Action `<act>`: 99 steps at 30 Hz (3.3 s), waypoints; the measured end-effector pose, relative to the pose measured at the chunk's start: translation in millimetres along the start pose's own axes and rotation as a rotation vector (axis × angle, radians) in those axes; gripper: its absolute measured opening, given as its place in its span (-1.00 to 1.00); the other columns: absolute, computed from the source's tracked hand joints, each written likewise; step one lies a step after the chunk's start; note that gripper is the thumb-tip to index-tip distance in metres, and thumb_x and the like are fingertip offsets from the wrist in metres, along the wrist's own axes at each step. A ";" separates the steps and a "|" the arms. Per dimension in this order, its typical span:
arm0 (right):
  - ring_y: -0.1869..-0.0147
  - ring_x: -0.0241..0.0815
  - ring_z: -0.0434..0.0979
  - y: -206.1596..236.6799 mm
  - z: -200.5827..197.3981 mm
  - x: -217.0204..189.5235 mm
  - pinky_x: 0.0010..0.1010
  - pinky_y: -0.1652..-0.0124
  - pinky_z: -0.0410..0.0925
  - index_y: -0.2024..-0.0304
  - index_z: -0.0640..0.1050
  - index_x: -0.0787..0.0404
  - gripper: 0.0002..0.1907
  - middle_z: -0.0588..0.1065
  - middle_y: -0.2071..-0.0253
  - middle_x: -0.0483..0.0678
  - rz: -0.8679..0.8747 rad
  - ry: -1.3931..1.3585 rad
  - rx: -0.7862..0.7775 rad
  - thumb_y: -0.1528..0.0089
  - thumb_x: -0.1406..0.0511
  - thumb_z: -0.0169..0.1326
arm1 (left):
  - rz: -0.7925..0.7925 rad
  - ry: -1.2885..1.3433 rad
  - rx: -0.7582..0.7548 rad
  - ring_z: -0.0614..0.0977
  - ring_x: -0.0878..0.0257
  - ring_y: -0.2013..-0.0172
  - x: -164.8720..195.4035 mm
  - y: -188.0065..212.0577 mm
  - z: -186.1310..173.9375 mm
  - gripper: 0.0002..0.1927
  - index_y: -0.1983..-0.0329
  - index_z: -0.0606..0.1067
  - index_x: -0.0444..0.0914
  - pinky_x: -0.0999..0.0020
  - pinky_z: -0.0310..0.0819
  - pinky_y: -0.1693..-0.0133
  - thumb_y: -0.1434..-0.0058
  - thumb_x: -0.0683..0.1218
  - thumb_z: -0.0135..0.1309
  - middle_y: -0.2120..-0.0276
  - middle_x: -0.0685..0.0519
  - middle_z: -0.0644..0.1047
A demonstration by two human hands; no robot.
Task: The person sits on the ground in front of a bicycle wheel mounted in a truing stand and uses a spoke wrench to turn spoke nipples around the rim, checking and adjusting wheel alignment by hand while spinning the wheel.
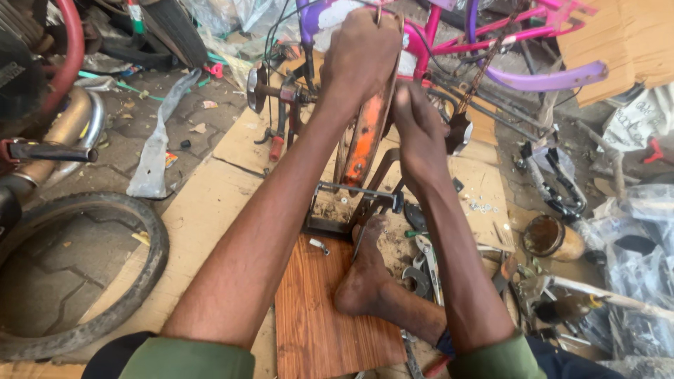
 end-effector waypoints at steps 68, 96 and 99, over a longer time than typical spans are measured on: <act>0.02 -0.34 0.45 -37.6 -3.4 2.4 -0.48 0.06 0.39 -0.19 0.48 0.24 -0.75 0.48 0.03 -0.12 -0.041 -0.459 0.002 -0.48 0.31 0.00 | -0.076 -0.031 0.033 0.60 -0.29 0.00 22.8 -32.7 -6.7 -0.47 0.07 0.53 -0.32 -0.06 0.43 -0.06 -0.07 0.15 -0.06 0.07 -0.33 0.59; 0.05 -0.33 0.54 -61.5 6.5 -10.6 -0.47 0.13 0.50 0.04 0.33 0.18 -0.77 0.46 0.09 -0.12 0.014 -0.345 -0.099 -0.39 0.49 0.10 | -0.070 -0.005 0.097 0.63 -0.29 0.09 3.0 -55.5 -18.1 -0.53 0.17 0.57 -0.27 -0.06 0.50 0.02 0.01 0.11 -0.03 0.16 -0.27 0.62; -0.03 -0.37 0.50 -69.1 23.5 -4.9 -0.49 0.00 0.48 -0.06 0.40 0.25 -0.71 0.45 0.02 -0.13 -0.192 -0.198 -0.003 -0.36 0.51 0.18 | -0.051 -0.032 0.107 0.64 -0.28 0.08 4.9 -55.9 -24.9 -0.54 0.18 0.58 -0.30 -0.09 0.49 0.01 -0.03 0.10 -0.04 0.16 -0.28 0.62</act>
Point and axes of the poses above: each hand's wrist, its own y-axis away from the middle knuckle, its own z-axis out of the palm, x = y × z, the point moved 4 cm from there along -y, towards the middle knuckle
